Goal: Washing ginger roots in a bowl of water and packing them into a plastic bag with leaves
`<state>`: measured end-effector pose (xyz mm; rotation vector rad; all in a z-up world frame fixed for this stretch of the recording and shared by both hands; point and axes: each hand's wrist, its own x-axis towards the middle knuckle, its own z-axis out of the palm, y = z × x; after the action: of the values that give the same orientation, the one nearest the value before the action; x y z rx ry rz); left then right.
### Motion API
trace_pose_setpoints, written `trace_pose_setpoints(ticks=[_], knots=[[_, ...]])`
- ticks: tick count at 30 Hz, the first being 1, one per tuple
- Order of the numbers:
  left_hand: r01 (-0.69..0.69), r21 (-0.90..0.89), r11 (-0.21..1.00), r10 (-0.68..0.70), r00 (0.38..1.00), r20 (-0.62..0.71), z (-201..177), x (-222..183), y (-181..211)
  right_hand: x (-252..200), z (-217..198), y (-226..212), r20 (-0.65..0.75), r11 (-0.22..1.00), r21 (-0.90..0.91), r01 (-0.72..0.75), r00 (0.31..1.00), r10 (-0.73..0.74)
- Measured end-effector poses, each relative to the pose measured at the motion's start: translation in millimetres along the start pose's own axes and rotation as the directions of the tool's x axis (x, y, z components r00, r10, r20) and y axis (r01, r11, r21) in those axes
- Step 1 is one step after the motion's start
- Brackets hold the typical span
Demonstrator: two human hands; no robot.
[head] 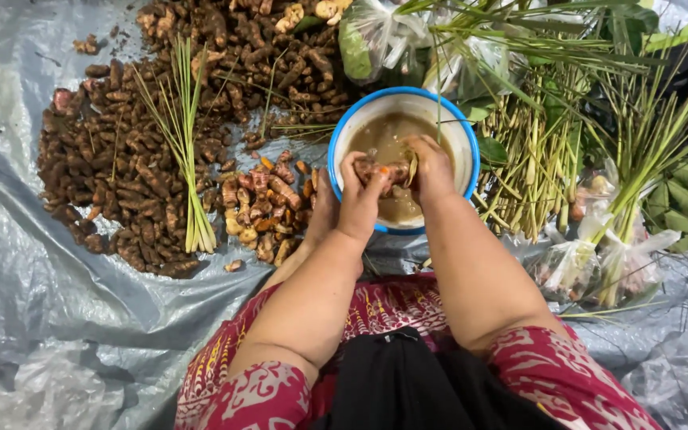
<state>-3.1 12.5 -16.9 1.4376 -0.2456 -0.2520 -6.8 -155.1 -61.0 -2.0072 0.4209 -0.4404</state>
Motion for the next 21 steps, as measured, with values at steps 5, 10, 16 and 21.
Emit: trace_pose_setpoints(ticks=[5,10,16,21], knots=[[0.468,-0.5,0.729,-0.588,0.802,-0.105,4.3,3.7,32.2,-9.1,-19.7,-94.0,-0.112,0.623,0.603,-0.498,0.721,0.684],[0.566,-0.659,0.495,-0.7,0.709,0.083,-3.4,11.6,55.9,-10.7,-13.2,-104.5,-0.138,0.913,0.396,-0.102,0.976,0.169],[0.443,-0.563,0.697,-0.623,0.764,-0.17,-21.1,24.5,-42.4,-24.7,7.6,-82.0,0.149,0.982,-0.086,0.171,0.976,-0.157],[0.11,-0.249,0.962,-0.156,0.973,-0.17,3.0,2.9,2.5,-16.2,11.4,-57.9,-0.097,0.998,-0.06,-0.022,0.995,0.016]])
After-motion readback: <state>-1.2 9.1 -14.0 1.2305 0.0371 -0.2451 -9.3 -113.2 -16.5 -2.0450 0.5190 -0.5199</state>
